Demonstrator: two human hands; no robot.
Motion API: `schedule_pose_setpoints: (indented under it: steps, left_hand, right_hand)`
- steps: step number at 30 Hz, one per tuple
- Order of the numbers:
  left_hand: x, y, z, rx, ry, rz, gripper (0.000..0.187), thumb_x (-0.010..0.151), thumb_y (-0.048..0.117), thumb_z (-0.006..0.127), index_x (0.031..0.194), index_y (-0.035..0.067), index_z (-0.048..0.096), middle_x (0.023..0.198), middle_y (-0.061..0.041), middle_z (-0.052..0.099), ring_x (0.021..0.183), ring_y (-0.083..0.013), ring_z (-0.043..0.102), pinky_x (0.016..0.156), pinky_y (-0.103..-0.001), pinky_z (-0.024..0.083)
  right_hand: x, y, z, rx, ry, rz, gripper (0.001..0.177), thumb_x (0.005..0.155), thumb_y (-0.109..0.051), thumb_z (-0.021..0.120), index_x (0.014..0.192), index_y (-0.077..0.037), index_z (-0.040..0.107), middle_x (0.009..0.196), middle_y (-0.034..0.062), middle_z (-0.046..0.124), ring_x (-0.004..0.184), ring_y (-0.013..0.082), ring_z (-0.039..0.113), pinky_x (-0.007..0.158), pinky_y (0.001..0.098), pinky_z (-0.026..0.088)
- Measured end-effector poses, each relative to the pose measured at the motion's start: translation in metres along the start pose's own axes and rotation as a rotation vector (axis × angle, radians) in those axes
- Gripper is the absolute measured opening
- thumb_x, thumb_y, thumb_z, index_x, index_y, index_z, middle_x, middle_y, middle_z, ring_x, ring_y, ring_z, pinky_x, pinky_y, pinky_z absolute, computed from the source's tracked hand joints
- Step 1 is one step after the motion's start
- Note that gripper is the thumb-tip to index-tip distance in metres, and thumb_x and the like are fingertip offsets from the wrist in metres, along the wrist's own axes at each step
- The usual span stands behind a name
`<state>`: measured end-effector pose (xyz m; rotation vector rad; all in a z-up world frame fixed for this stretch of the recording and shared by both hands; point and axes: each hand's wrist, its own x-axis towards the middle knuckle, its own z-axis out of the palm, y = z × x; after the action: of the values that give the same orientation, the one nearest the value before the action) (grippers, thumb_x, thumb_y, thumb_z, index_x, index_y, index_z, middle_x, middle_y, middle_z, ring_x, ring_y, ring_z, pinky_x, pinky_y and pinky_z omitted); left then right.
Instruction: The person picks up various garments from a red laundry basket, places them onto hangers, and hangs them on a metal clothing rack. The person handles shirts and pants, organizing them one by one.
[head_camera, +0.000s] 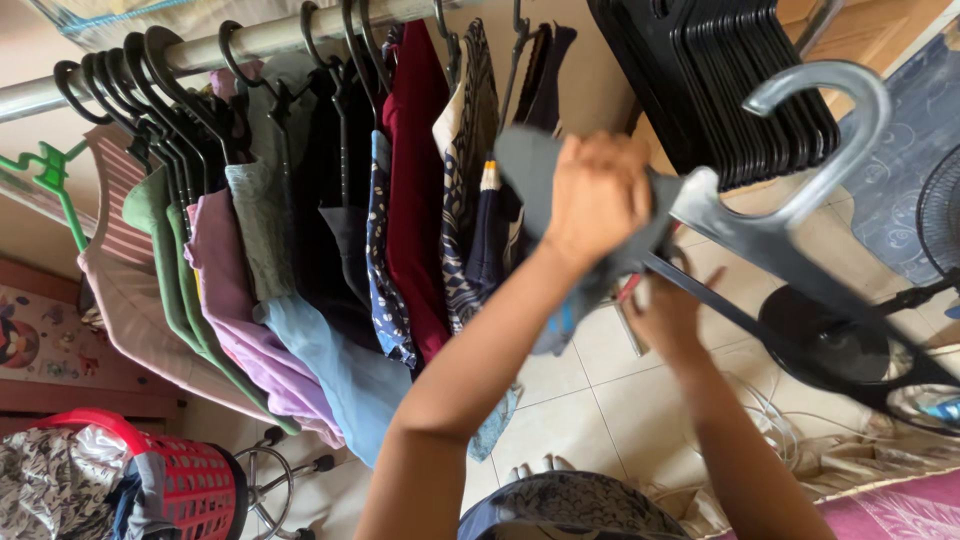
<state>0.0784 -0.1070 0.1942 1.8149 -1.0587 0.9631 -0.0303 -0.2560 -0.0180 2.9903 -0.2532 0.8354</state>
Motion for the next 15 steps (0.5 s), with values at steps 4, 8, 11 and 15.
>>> schedule_pose_setpoints:
  steps: [4, 8, 11, 15]
  left_hand:
    - [-0.006, 0.057, -0.036, 0.051, -0.074, -0.158, 0.006, 0.087, 0.012, 0.063, 0.086, 0.006, 0.061, 0.082, -0.013, 0.067, 0.078, -0.0324, 0.066, 0.078, -0.044, 0.049]
    - [-0.028, 0.071, -0.086, 0.018, -0.429, -0.459, 0.013, 0.088, 0.018, 0.061, 0.085, 0.006, 0.062, 0.077, -0.019, 0.069, 0.070, -0.0382, 0.068, 0.066, -0.048, 0.055]
    - [-0.049, 0.046, -0.116, -0.011, -0.464, -0.411, 0.018, 0.084, 0.021, 0.066, 0.086, 0.003, 0.062, 0.084, -0.020, 0.071, 0.075, -0.0396, 0.070, 0.067, -0.049, 0.056]
    - [-0.094, 0.014, -0.140, 0.014, -0.369, -0.346, 0.026, 0.088, 0.017, 0.065, 0.110, 0.003, 0.066, 0.093, -0.017, 0.069, 0.077, -0.0382, 0.069, 0.066, -0.046, 0.056]
  right_hand:
    - [-0.011, 0.081, -0.006, 0.570, 0.024, -0.062, 0.049, 0.085, -0.013, 0.071, 0.130, 0.002, 0.057, 0.127, 0.0254, 0.061, 0.116, 0.0446, 0.060, 0.096, 0.0491, 0.049]
    - [-0.013, 0.134, -0.032, 0.321, -0.054, 0.022, 0.022, 0.097, -0.007, 0.064, 0.115, 0.005, 0.068, 0.103, 0.0232, 0.067, 0.096, 0.0370, 0.066, 0.087, 0.0469, 0.053]
    - [-0.011, 0.128, -0.071, 0.559, -0.147, 0.383, 0.017, 0.109, -0.012, 0.063, 0.109, 0.003, 0.071, 0.082, 0.0174, 0.068, 0.070, 0.0278, 0.066, 0.067, 0.0397, 0.052]
    - [0.012, 0.083, -0.088, 0.694, -0.053, 0.106, 0.021, 0.085, -0.013, 0.078, 0.103, -0.002, 0.074, 0.089, 0.0100, 0.073, 0.069, 0.0202, 0.068, 0.063, 0.0334, 0.052]
